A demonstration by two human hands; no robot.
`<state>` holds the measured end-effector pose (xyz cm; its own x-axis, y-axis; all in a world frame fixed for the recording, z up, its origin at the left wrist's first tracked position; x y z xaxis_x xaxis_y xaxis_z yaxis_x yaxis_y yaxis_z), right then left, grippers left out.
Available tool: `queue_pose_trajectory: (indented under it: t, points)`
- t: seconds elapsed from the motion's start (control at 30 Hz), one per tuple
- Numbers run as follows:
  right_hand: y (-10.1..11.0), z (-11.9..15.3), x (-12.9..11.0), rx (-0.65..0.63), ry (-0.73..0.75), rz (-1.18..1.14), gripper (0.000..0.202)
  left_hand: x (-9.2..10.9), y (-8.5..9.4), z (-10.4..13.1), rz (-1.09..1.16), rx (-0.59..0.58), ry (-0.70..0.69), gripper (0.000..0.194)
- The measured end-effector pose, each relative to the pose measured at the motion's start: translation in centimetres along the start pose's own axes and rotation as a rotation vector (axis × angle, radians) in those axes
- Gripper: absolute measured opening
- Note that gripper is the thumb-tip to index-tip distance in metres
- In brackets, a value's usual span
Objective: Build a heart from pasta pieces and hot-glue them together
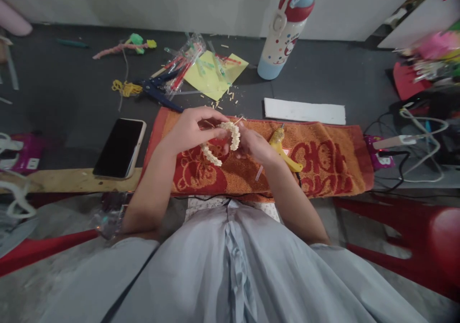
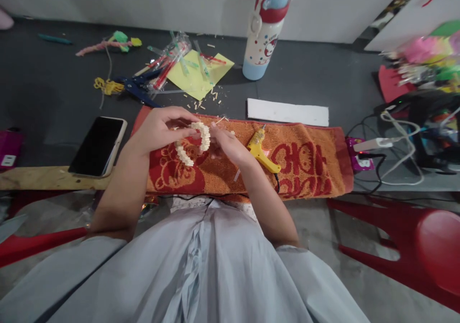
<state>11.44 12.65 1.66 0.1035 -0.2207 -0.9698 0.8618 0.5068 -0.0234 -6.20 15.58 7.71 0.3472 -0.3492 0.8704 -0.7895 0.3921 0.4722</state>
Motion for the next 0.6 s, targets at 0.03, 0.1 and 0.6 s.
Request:
queue_pose_trajectory:
  t: [0.03,0.1,0.6]
  points:
    - [0.0,0.3,0.0,-0.014,-0.007,-0.002,0.077,-0.1,0.2,0.0,-0.008,0.012,-0.006,0.028]
    - [0.0,1.0,-0.1,-0.037,-0.023,-0.016,0.078,-0.3,0.5,0.0,-0.016,0.023,-0.006,0.028]
    - [7.0,11.9,-1.8,0.478,0.103,0.192,0.043,-3.0,4.9,0.3,-0.261,0.256,0.049,0.023]
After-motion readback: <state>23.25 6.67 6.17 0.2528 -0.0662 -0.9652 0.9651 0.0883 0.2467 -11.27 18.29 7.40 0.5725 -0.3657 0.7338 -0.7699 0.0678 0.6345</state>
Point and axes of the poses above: each hand's wrist, its own z-axis away from the middle knuckle, its own y-axis out of the back of the hand, x = y × z, the point moved 3 cm from there along -z, towards the middle knuckle, and after that the axes turned 2 degrees about -x, right-handed, at the moved point
